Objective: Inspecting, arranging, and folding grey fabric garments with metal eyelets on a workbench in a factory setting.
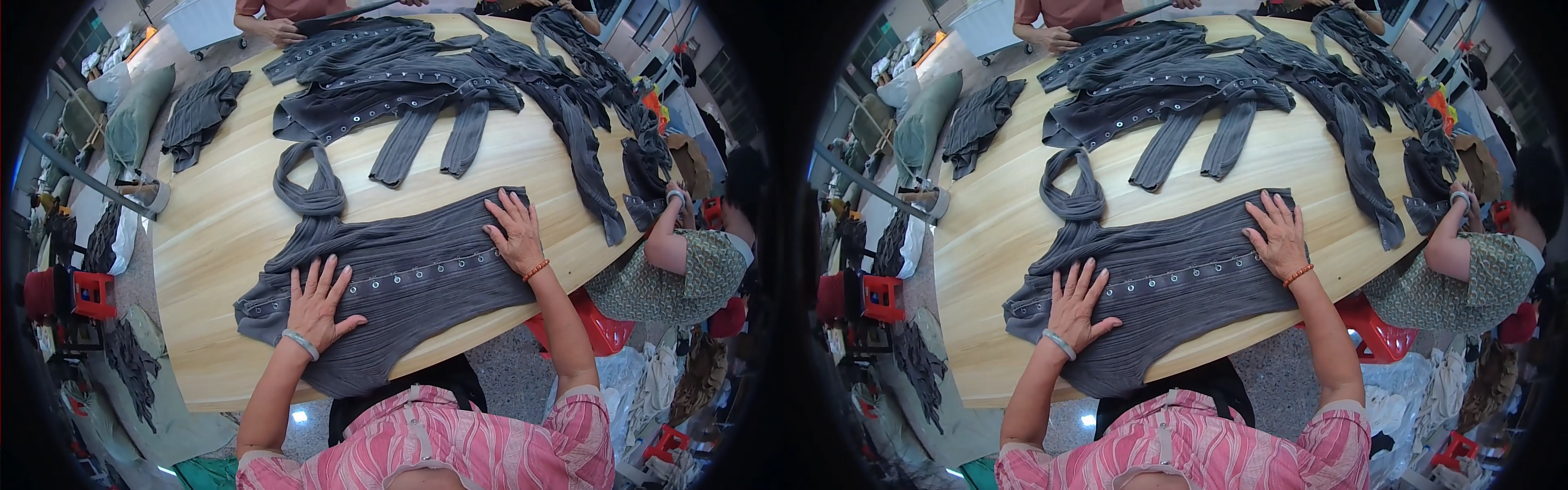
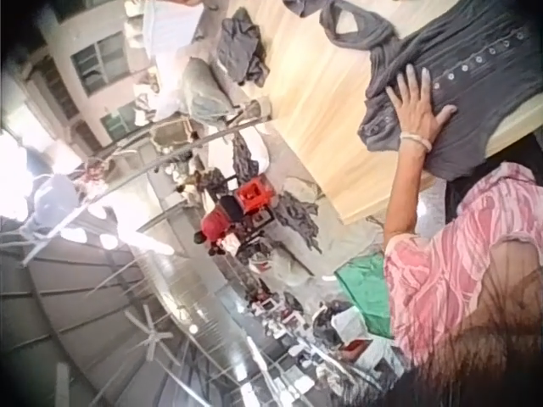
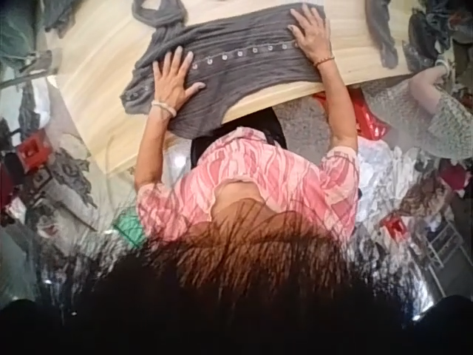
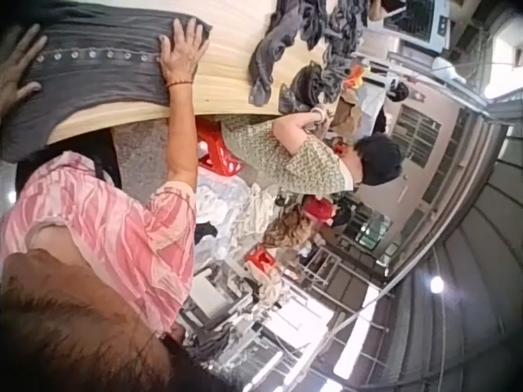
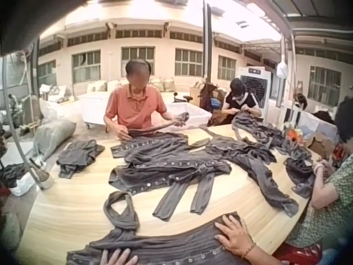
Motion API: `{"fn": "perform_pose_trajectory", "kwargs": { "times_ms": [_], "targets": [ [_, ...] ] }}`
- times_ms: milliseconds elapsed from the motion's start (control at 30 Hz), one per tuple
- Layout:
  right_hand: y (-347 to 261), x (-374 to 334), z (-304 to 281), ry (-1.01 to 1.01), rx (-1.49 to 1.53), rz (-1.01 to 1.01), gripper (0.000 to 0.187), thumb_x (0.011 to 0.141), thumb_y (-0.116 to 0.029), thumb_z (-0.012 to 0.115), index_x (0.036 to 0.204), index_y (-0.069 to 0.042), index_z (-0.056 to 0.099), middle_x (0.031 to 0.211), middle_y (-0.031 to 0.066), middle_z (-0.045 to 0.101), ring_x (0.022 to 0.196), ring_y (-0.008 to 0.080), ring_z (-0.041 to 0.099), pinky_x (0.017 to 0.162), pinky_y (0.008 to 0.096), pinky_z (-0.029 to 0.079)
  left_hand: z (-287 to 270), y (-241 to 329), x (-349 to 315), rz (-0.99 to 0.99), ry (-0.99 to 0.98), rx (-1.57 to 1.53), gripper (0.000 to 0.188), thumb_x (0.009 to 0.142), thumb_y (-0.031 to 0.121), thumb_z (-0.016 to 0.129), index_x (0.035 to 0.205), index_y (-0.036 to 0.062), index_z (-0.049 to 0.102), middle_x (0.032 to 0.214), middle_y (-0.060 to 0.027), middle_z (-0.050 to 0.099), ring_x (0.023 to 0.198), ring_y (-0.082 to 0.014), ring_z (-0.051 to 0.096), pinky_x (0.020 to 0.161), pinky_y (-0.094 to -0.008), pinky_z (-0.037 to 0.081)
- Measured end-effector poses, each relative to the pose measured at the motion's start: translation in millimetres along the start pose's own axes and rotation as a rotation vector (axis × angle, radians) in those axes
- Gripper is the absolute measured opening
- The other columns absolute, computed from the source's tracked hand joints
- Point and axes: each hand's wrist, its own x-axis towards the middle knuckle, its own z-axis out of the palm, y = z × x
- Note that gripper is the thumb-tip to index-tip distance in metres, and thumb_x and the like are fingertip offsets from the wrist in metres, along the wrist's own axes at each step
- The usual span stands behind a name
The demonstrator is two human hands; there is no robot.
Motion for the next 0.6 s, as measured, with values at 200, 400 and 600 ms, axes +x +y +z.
{"fn": "perform_pose_trajectory", "kwargs": {
  "times_ms": [200, 400, 600],
  "targets": [
    [-4.5, -36.3, -31.2, 0.315, -0.011, -0.040, 0.034, 0.089, -0.022, 0.064, 0.120, -0.007, 0.062, 0.128, 0.0139, 0.058, 0.117, 0.0302, 0.053, 0.101, 0.0471, 0.036, -5.0, 10.7, -60.3, 0.010, 0.074, -0.022, 0.075, 0.082, 0.056, 0.063, 0.142, 0.0139, 0.046, 0.155, -0.0166, 0.030, 0.145, -0.0377, 0.021, 0.114, -0.0639, 0.006],
    [-88.4, -154.7, -67.2, -0.258, 0.717, 0.003, 0.013, 0.085, -0.010, 0.067, 0.073, -0.005, 0.070, 0.068, 0.0101, 0.066, 0.063, 0.0253, 0.066, 0.060, 0.0340, 0.050, -12.4, 8.6, -149.2, 0.014, 0.081, -0.106, 0.069, 0.080, 0.047, 0.071, 0.136, 0.0101, 0.052, 0.152, -0.0142, 0.036, 0.145, -0.0363, 0.025, 0.115, -0.0614, 0.011],
    [-152.8, -200.4, 10.1, -0.612, 0.402, -0.149, 0.056, 0.082, -0.042, 0.072, 0.124, -0.006, 0.059, 0.101, 0.0159, 0.062, 0.096, 0.0348, 0.059, 0.083, 0.0428, 0.048, -4.7, 12.3, -163.8, 0.164, 0.071, -0.054, 0.063, 0.078, 0.037, 0.073, 0.132, 0.0105, 0.054, 0.150, -0.0118, 0.040, 0.144, -0.0327, 0.028, 0.116, -0.0598, 0.014]
  ]
}}
